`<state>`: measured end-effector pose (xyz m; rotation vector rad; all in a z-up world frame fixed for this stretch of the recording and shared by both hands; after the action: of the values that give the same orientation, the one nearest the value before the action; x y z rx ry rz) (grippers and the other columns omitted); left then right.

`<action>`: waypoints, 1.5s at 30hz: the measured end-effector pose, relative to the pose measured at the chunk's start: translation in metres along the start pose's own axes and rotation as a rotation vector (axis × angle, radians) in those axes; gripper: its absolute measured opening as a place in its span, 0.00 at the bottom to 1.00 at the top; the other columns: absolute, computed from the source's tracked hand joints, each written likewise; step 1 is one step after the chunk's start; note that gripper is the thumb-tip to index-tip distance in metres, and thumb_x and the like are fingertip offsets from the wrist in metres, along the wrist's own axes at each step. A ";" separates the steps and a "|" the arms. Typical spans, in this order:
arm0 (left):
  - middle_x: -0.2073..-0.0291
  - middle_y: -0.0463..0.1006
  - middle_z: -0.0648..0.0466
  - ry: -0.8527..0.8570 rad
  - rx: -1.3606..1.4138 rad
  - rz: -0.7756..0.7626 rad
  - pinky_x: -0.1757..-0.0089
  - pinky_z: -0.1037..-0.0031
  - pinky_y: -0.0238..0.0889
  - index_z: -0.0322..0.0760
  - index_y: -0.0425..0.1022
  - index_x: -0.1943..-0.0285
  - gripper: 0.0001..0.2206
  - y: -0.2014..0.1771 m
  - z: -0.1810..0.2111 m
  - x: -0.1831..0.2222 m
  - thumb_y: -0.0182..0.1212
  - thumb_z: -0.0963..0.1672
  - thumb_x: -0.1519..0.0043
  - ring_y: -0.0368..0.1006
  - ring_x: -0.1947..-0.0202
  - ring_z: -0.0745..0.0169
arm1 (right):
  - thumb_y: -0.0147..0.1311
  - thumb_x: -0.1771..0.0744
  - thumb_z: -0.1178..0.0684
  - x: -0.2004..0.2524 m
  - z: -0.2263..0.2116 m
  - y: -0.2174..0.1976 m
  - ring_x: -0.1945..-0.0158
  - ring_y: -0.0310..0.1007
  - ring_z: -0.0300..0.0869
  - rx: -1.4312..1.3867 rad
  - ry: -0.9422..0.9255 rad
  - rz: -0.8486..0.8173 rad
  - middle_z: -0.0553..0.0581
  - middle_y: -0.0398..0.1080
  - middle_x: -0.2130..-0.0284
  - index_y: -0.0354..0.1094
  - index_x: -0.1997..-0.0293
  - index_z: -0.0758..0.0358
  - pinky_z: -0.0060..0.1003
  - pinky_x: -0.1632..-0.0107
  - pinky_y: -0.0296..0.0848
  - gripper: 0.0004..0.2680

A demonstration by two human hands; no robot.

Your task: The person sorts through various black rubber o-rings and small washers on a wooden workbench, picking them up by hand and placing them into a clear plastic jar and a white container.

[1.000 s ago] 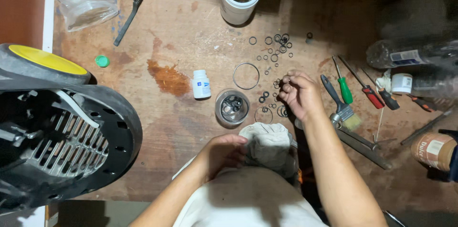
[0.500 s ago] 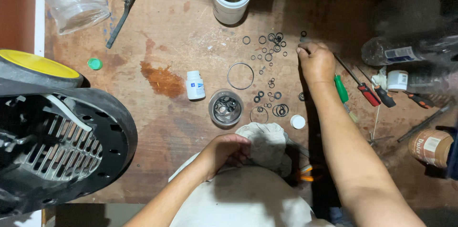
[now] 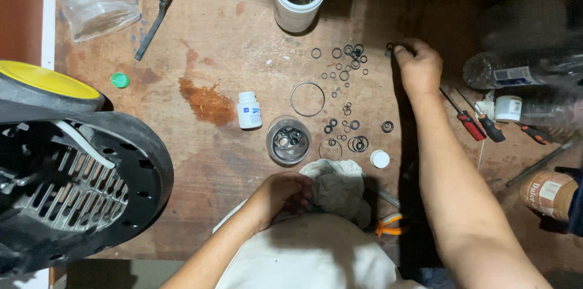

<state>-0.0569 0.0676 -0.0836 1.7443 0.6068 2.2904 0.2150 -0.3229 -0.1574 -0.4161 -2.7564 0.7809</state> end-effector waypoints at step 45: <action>0.30 0.88 0.29 0.139 -0.034 0.143 0.31 0.54 0.70 0.18 0.82 0.20 0.25 0.065 -0.033 0.088 0.58 0.41 0.24 0.82 0.29 0.40 | 0.54 0.24 0.49 0.293 0.037 -0.103 0.41 0.83 0.55 -1.403 0.720 -0.202 0.63 0.80 0.49 0.76 0.45 0.64 0.56 0.32 0.81 0.10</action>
<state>-0.1072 0.0376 0.0145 1.6734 0.4774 2.5201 -0.0893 -0.3262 -0.0867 -0.4673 -2.1052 -1.2189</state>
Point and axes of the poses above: each hand's wrist, its own x-axis away from the middle knuckle, its own y-axis out of the palm, z = x × y, the point moved 1 cm from there along -x, towards the middle knuckle
